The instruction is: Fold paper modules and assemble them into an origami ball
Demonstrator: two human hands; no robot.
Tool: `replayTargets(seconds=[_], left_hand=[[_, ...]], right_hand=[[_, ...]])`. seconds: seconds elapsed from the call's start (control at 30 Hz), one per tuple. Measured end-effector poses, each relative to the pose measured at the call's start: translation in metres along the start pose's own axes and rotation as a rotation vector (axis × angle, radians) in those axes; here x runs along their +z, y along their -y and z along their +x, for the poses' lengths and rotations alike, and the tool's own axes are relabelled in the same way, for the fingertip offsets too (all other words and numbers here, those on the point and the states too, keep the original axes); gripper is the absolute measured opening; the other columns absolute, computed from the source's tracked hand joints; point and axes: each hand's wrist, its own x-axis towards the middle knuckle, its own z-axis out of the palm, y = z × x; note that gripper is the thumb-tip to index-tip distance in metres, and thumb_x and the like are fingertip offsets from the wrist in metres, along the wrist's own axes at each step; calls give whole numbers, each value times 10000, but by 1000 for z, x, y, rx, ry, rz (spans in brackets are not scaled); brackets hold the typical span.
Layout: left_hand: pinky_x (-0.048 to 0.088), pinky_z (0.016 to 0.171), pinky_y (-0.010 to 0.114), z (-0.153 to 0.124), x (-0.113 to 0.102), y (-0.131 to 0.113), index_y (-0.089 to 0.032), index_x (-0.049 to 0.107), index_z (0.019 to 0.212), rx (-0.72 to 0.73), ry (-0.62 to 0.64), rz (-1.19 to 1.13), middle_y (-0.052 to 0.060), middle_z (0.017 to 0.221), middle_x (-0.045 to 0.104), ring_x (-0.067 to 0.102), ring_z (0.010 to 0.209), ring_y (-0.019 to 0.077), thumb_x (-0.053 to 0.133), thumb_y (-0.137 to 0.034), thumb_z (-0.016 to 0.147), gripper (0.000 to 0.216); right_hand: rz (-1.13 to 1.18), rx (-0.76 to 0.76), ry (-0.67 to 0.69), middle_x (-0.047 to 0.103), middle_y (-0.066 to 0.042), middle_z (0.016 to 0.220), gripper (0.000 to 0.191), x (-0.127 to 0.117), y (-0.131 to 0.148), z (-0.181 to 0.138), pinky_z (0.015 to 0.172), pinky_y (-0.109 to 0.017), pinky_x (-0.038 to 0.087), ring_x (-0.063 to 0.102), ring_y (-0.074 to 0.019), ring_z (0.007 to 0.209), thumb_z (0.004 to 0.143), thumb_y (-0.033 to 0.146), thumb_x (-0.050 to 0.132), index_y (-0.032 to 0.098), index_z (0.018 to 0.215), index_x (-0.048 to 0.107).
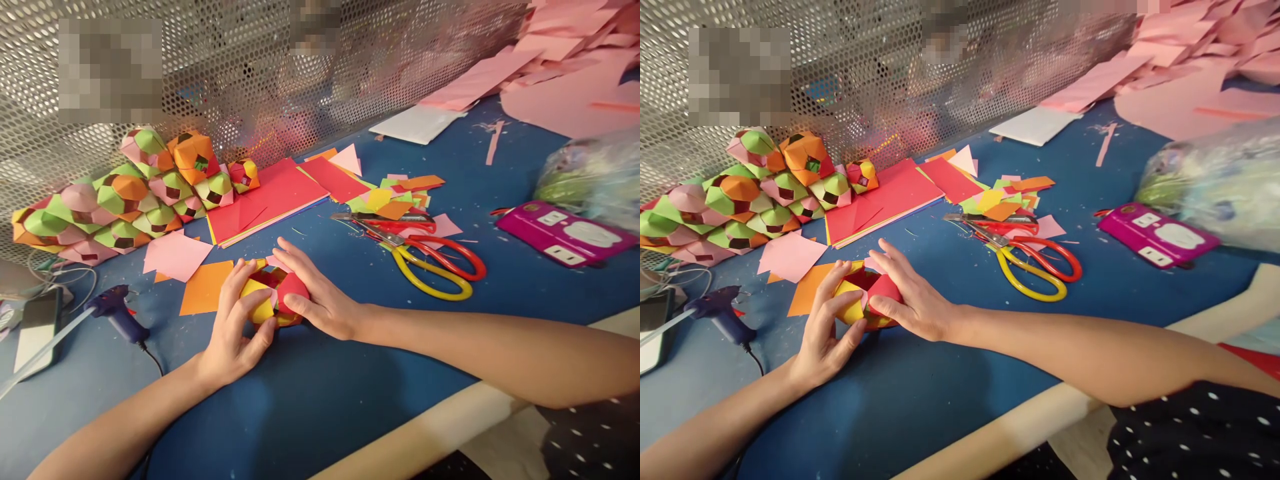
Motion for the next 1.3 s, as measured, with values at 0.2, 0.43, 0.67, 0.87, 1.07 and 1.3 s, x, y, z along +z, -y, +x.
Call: replayTargets(seconds=[0.2, 0.43, 0.67, 0.87, 1.07, 1.3], left_hand=[[307, 1115, 627, 1, 0, -2, -283, 439, 1296, 3, 3, -18, 120, 1501, 338, 282, 1429, 350, 567, -184, 880, 446], [292, 1121, 619, 3, 0, -4, -251, 437, 1316, 15, 38, 24, 140, 1519, 287, 266, 1428, 347, 557, -145, 883, 461], [295, 1128, 604, 2, 0, -3, -231, 463, 1281, 21, 37, 29, 147, 1503, 308, 278, 1425, 338, 557, -142, 878, 423], [331, 1103, 620, 1, 1, -1, -173, 478, 1260, 74, 13, 78, 189, 1484, 330, 304, 1414, 354, 552, -140, 888, 381], [337, 1107, 611, 1, 2, 0, -153, 483, 1264, 110, 0, 99, 201, 1485, 322, 311, 1413, 362, 563, -111, 878, 397], [359, 1090, 620, 0, 2, -1, -162, 491, 1239, 103, -9, 103, 196, 1480, 339, 322, 1406, 367, 562, -141, 885, 361]], right_hand=[[-11, 1, 3, 14, -62, 1631, 610, 0, 0, 0, 1157, -519, 297, 349, -274, 1415, 974, 482, 424, 380, 1515, 162], [-14, -16, 2, 15, -54, 1631, 606, 1, -2, 0, 1165, -498, 291, 335, -264, 1423, 973, 458, 446, 390, 1509, 171], [-6, -21, 4, 21, -66, 1628, 606, 1, -3, -1, 1160, -479, 308, 341, -251, 1421, 978, 444, 446, 378, 1512, 167], [-4, -28, -2, 28, -68, 1629, 602, 2, -3, -1, 1157, -506, 302, 349, -275, 1415, 976, 458, 438, 371, 1511, 177], [-29, -37, 8, 16, -87, 1626, 612, 2, -3, 0, 1160, -504, 298, 356, -268, 1412, 975, 465, 436, 360, 1512, 162], [-28, -25, -4, 16, -56, 1629, 573, 2, -3, -1, 1163, -517, 291, 324, -260, 1428, 992, 430, 405, 384, 1509, 162]])
